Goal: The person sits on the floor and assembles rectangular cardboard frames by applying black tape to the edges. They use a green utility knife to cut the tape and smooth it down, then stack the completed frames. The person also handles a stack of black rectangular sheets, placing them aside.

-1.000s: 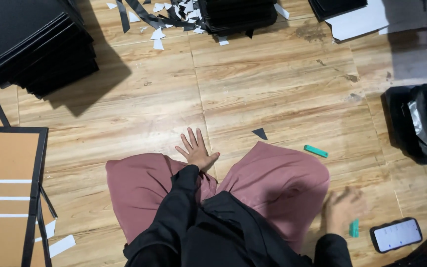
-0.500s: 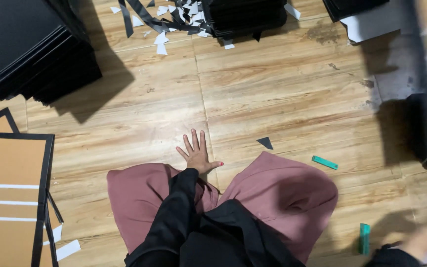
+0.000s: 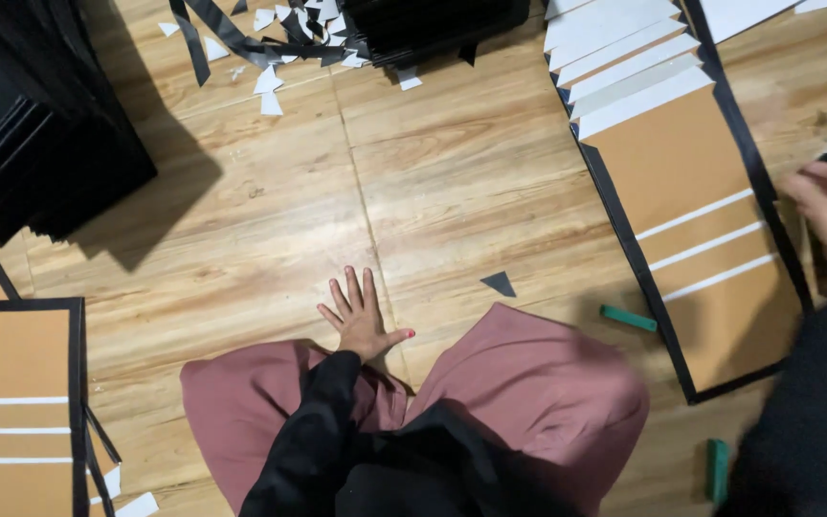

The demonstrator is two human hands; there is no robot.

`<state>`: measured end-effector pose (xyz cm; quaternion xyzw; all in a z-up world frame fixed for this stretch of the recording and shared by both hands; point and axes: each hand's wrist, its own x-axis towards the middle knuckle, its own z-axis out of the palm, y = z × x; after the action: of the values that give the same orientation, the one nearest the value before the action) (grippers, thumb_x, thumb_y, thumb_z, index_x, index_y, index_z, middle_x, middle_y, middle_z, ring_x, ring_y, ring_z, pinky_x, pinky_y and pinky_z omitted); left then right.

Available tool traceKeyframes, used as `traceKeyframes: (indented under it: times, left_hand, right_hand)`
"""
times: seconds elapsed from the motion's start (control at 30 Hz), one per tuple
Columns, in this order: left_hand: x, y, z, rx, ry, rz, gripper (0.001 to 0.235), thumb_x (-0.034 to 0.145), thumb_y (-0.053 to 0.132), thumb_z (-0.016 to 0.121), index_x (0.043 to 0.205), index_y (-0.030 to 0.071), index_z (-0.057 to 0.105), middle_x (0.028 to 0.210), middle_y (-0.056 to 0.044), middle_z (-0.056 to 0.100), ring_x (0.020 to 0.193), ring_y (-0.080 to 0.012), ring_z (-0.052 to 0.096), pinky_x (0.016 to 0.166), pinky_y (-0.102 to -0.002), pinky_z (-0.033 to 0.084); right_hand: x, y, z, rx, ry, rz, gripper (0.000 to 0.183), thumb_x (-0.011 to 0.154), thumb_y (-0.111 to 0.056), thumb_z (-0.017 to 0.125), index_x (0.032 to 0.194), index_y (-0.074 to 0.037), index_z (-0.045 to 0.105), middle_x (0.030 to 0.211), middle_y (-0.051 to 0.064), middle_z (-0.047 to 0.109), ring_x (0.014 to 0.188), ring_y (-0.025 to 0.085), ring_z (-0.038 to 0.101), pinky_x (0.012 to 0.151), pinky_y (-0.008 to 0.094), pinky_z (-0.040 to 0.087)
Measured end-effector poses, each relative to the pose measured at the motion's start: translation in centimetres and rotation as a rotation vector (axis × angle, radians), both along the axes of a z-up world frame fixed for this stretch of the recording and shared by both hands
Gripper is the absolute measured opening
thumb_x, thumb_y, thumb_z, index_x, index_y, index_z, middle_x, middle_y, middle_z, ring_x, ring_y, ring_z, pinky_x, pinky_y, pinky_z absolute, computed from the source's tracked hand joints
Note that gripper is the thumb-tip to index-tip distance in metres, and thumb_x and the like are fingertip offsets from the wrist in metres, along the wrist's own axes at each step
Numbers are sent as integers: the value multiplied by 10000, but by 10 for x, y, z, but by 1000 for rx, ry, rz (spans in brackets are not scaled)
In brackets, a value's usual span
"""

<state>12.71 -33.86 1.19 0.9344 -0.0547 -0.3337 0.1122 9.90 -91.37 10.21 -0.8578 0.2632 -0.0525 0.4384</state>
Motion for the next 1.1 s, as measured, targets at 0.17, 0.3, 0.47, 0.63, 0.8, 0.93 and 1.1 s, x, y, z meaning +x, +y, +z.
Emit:
traceKeyframes:
  times: [0.17,0.3,0.47,0.63,0.8,0.93,1.1]
  left_hand:
    - [0,-2,-5,3,-24,1,1304,560,724,654,1400,167,-173,1429,-99,-315,1283,-421,-295,927,-683,-135]
    - [7,-9,10,80,70,-25,1307,615,685,692,1387,150,-217,1410,-122,-346,1274,-405,-316,941,-656,-161]
    - [12,-8,-1,114,77,-31,1320,605,715,682,1385,153,-223,1412,-121,-352,1267,-416,-330,932,-669,-156]
    - [11,-9,-4,163,120,-47,1331,616,718,685,1374,156,-254,1398,-133,-378,1259,-410,-347,940,-666,-154]
    - [9,-8,-6,167,98,-47,1328,595,744,655,1379,154,-241,1404,-121,-367,1259,-405,-347,940,-663,-156]
    - [9,-8,-4,111,78,-35,1318,610,692,691,1381,159,-236,1401,-112,-372,1258,-409,-349,936,-659,-167]
    - [5,-3,-7,66,29,-23,1315,572,727,654,1392,164,-206,1410,-97,-355,1271,-408,-325,935,-673,-142]
  right_hand:
    - [89,-2,-42,-122,329,-92,718,853,-425,601,1343,6,300,1282,267,378,1150,357,393,927,408,296]
    - [117,-5,-60,-30,227,-202,829,768,-382,772,1291,81,325,1240,224,447,1067,298,488,848,391,413]
    - [143,-18,-62,68,380,-164,512,671,-372,821,962,-8,609,940,144,623,790,233,602,679,345,492]
    - [139,3,-33,471,654,-356,498,735,-485,689,1100,-172,558,991,81,607,846,253,590,700,464,491]
    - [126,2,-18,515,598,-112,386,789,-207,615,1127,-46,525,992,163,584,844,306,561,722,450,458]
    - [126,42,38,346,622,30,689,692,-18,543,1341,-99,327,1278,-5,392,1197,136,325,1004,262,219]
    - [105,105,115,-27,549,122,670,634,-293,744,1223,-73,515,735,134,474,666,268,447,652,318,350]
